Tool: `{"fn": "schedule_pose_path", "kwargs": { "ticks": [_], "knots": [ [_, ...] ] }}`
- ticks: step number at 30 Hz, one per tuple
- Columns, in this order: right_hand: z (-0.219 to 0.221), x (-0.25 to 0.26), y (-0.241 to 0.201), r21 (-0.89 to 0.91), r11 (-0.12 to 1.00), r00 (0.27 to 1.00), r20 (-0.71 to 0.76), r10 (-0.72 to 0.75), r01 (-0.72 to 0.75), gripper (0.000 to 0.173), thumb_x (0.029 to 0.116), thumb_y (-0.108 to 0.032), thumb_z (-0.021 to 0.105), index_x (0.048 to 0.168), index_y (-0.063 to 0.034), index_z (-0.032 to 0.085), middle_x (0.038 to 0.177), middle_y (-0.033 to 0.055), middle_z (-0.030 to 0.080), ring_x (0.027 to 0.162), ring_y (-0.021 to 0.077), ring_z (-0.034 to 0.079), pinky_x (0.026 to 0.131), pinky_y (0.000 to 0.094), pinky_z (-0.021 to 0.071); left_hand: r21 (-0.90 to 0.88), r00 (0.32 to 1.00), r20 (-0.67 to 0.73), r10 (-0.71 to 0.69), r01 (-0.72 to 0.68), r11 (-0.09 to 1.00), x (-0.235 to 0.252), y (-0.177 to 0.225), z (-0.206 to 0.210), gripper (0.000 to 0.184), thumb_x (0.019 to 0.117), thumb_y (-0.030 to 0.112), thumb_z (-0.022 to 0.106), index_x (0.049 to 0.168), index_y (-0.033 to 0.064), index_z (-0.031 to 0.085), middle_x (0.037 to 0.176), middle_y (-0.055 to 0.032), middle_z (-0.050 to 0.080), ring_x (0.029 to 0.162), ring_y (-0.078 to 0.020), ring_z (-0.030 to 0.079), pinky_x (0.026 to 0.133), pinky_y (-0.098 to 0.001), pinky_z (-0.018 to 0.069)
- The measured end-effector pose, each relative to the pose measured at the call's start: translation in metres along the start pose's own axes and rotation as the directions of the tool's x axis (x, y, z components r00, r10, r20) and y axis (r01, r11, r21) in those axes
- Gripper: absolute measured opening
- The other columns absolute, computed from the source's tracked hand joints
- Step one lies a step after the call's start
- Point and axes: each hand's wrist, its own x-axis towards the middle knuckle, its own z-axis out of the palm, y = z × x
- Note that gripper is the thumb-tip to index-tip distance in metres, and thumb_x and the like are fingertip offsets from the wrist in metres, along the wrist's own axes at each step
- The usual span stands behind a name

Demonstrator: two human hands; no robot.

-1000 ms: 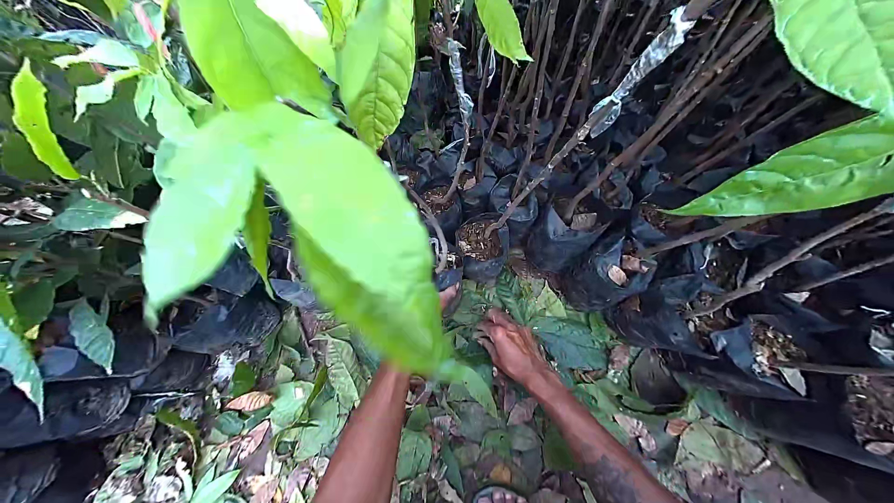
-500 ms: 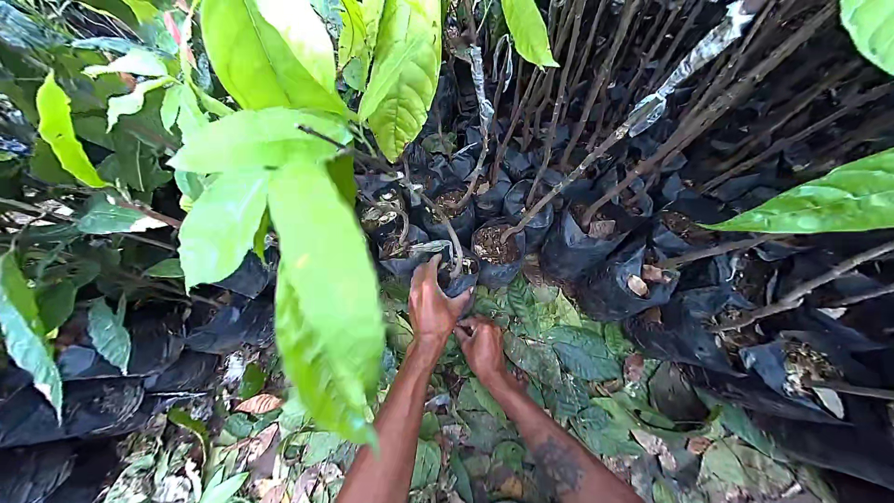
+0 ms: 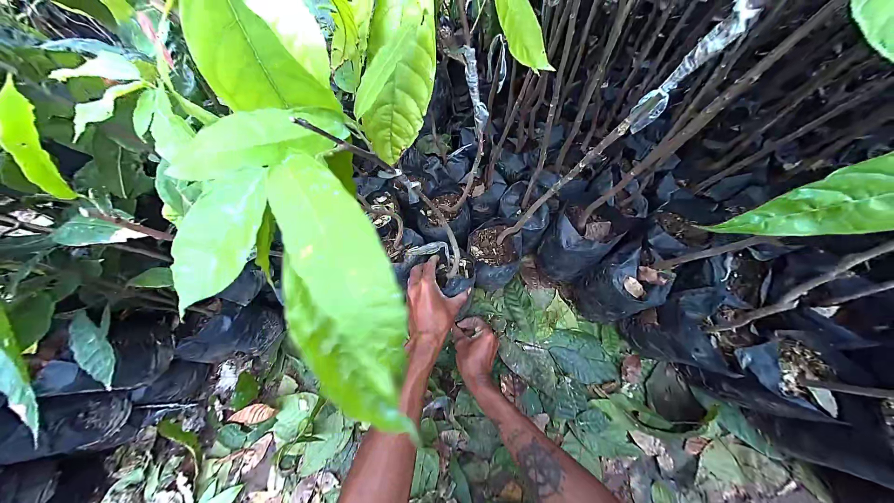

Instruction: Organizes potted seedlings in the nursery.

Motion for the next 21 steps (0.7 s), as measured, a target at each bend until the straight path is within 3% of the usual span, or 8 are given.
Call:
{"fn": "schedule_pose_path", "kwargs": {
  "ticks": [2, 5, 8, 11, 13, 16, 21],
  "knots": [
    [0.004, 0.003, -0.004, 0.019, 0.999, 0.999, -0.031, 0.027, -0.027, 0.014, 0.0853, -0.006, 0.08, 0.091, 0.0028, 0.07, 0.084, 0.0161, 0.072, 0.079, 0.03, 0.07, 0.079, 0.0511, 0.054, -0.024, 1.0, -0.017, 0.011, -0.011, 1.0, -0.003, 0.003, 0.0, 0.079, 0.0758, 0.022, 0.091, 0.141, -0.0045, 0.056, 0.138, -0.0263, 0.06, 0.129, -0.0358, 0.058, 0.111, -0.045, 0.0432],
    [0.007, 0.004, -0.002, 0.026, 0.999, 0.998, -0.041, 0.037, -0.036, 0.014, 0.0845, -0.005, 0.08, 0.09, 0.0026, 0.069, 0.082, 0.0161, 0.072, 0.078, 0.0305, 0.07, 0.079, 0.0514, 0.054, 0.034, 1.0, 0.017, -0.008, 0.008, 0.999, 0.002, -0.004, 0.003, 0.08, 0.077, 0.03, 0.089, 0.144, 0.0018, 0.055, 0.14, -0.0232, 0.058, 0.129, -0.0342, 0.058, 0.11, -0.0445, 0.0454],
    [0.008, 0.005, 0.002, 0.072, 0.997, 0.999, -0.019, 0.042, -0.04, 0.016, 0.0845, -0.005, 0.08, 0.091, 0.0023, 0.068, 0.082, 0.0161, 0.072, 0.077, 0.0301, 0.071, 0.078, 0.051, 0.0556, 0.035, 0.999, 0.023, 0.024, -0.025, 0.999, 0.002, -0.01, 0.002, 0.083, 0.0767, 0.034, 0.089, 0.145, 0.0023, 0.054, 0.142, -0.0227, 0.057, 0.129, -0.0338, 0.057, 0.111, -0.0441, 0.0452],
    [0.006, 0.006, 0.005, 0.102, 0.994, 0.999, 0.019, 0.029, -0.03, 0.017, 0.0859, -0.005, 0.079, 0.093, 0.0041, 0.067, 0.084, 0.0179, 0.072, 0.077, 0.0306, 0.071, 0.078, 0.0505, 0.057, -0.05, 0.988, -0.085, 0.131, -0.135, 0.99, -0.005, -0.024, 0.002, 0.087, 0.0721, 0.031, 0.092, 0.144, 0.0005, 0.054, 0.14, -0.0241, 0.057, 0.128, -0.035, 0.058, 0.109, -0.0443, 0.0465],
    [0.004, 0.006, 0.008, 0.107, 0.994, 0.999, 0.044, 0.008, -0.012, 0.018, 0.0858, -0.005, 0.08, 0.094, 0.0045, 0.067, 0.083, 0.0174, 0.072, 0.075, 0.0291, 0.072, 0.077, 0.0488, 0.058, -0.134, 0.971, -0.177, 0.163, -0.188, 0.973, -0.013, -0.036, 0.004, 0.094, 0.0701, 0.027, 0.093, 0.147, -0.0023, 0.048, 0.144, -0.0254, 0.054, 0.132, -0.0352, 0.055, 0.111, -0.0448, 0.0452],
    [-0.005, 0.006, 0.007, 0.12, 0.992, 0.992, 0.122, 0.02, -0.035, 0.02, 0.0871, -0.005, 0.079, 0.101, 0.0044, 0.067, 0.087, 0.0157, 0.073, 0.079, 0.026, 0.072, 0.08, 0.0449, 0.0585, -0.252, 0.956, -0.266, 0.127, -0.196, 0.948, -0.023, -0.051, 0.013, 0.107, 0.0687, 0.023, 0.093, 0.154, -0.0046, 0.034, 0.147, -0.0278, 0.049, 0.131, -0.0349, 0.055, 0.105, -0.0437, 0.0498],
    [-0.022, 0.001, 0.008, 0.274, 0.962, 0.994, 0.106, -0.015, -0.015, 0.034, 0.0872, 0.002, 0.076, 0.118, 0.0066, 0.063, 0.097, 0.0175, 0.073, 0.08, 0.0236, 0.074, 0.077, 0.0399, 0.0618, -0.332, 0.948, -0.305, 0.088, -0.192, 0.924, -0.03, -0.05, 0.018, 0.104, 0.0714, 0.017, 0.091, 0.155, -0.0043, 0.032, 0.15, -0.0285, 0.046, 0.131, -0.034, 0.055, 0.102, -0.0426, 0.0529]
  ]
}}
